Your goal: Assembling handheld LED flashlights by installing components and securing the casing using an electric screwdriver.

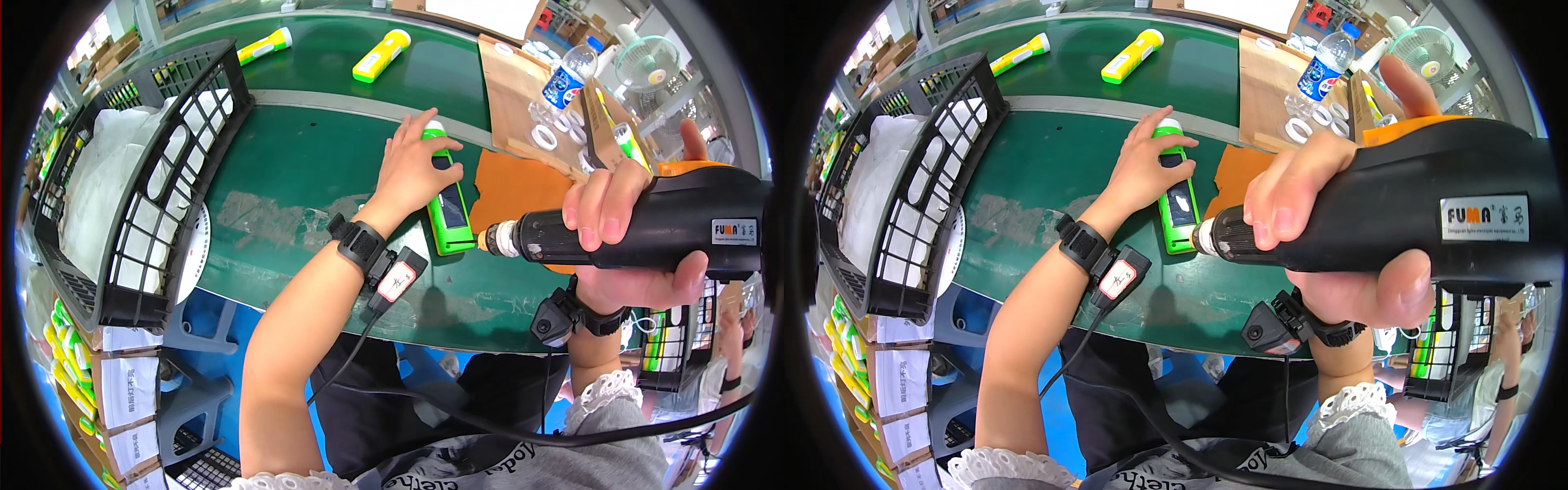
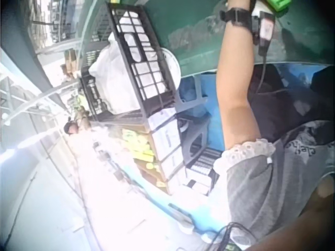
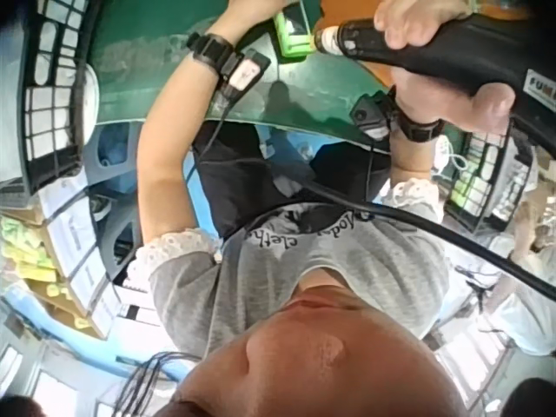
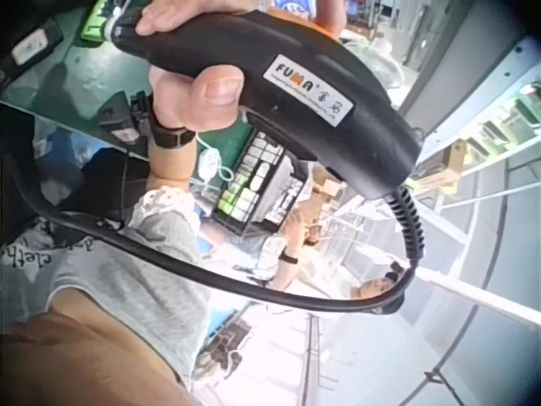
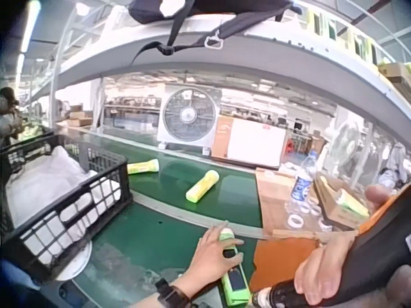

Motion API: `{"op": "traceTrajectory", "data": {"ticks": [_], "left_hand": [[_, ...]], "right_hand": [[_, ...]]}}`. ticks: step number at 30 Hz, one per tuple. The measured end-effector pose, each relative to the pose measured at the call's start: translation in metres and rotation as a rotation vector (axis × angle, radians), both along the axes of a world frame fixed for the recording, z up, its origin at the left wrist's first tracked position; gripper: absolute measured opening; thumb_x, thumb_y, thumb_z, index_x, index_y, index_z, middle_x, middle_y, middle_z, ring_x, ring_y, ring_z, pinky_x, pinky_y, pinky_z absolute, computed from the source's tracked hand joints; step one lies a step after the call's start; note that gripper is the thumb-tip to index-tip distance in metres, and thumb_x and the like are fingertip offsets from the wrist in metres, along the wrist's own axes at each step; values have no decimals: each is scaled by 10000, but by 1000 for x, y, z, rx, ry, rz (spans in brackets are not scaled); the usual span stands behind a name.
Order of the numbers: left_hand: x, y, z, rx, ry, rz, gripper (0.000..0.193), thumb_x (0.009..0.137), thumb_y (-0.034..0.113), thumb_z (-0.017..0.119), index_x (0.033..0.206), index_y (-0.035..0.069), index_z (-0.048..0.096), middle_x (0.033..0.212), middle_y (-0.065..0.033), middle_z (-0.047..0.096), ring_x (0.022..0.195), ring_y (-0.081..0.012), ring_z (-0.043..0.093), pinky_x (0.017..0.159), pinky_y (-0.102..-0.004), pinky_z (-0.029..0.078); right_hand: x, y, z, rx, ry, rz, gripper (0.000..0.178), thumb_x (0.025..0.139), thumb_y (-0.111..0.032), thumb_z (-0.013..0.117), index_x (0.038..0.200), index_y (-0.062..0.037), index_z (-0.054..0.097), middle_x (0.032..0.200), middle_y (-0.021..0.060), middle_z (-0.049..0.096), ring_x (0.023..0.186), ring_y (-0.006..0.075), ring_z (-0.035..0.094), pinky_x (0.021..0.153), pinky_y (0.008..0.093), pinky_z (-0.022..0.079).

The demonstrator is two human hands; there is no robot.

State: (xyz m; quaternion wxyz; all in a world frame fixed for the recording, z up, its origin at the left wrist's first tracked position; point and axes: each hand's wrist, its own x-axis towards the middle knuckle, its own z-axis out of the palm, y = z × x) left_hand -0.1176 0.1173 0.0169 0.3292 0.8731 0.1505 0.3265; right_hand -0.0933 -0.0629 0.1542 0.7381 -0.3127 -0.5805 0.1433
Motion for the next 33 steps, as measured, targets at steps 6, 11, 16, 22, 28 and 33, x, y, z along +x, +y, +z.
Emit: {"op": "traceTrajectory", "data": {"ticks": [6, 11, 16, 22, 28, 33], "left_hand": [[2, -5, 5, -36, 17, 14, 203, 651, 227, 675, 844, 164, 670, 1267, -62, 405, 1117, -324, 394, 938, -416, 347], [0, -3, 6, -47, 40, 36, 179, 626, 237, 683, 793, 173, 667, 1223, -29, 424, 1074, -309, 405, 892, -403, 357], [1, -3, 6, -63, 33, 34, 173, 611, 247, 692, 765, 174, 662, 1219, -16, 424, 1073, -305, 401, 878, -405, 348], [3, -5, 5, -60, 17, 31, 177, 612, 251, 692, 769, 175, 663, 1218, -14, 423, 1081, -301, 400, 895, -407, 342], [1, -4, 5, -66, 18, 35, 178, 615, 256, 688, 773, 178, 666, 1218, -13, 423, 1087, -303, 398, 912, -409, 334], [-1, -6, 9, -58, 54, 40, 180, 636, 255, 679, 800, 180, 671, 1237, -19, 424, 1084, -300, 409, 919, -392, 352]], "right_hand": [[1, -4, 3, -17, -28, -45, 882, 752, -554, 517, 1363, -32, 154, 640, 56, 474, 493, 144, 471, 511, 298, 413], [-1, -3, 1, -44, -24, -41, 876, 751, -552, 524, 1362, -36, 165, 640, 55, 477, 495, 146, 476, 509, 298, 415], [0, -4, 2, -30, -52, -54, 883, 746, -550, 540, 1361, -38, 166, 642, 59, 471, 507, 146, 476, 515, 297, 419], [-4, -4, 3, -13, -67, -102, 874, 750, -537, 538, 1360, -38, 160, 631, 64, 463, 502, 151, 470, 510, 303, 419], [-6, 2, 0, -65, -28, -108, 882, 745, -539, 528, 1353, -22, 152, 623, 66, 468, 485, 147, 464, 502, 302, 417], [-24, 21, 5, -235, -115, -212, 921, 709, -538, 584, 1321, -12, 139, 610, 57, 473, 473, 147, 477, 494, 287, 419]]}}
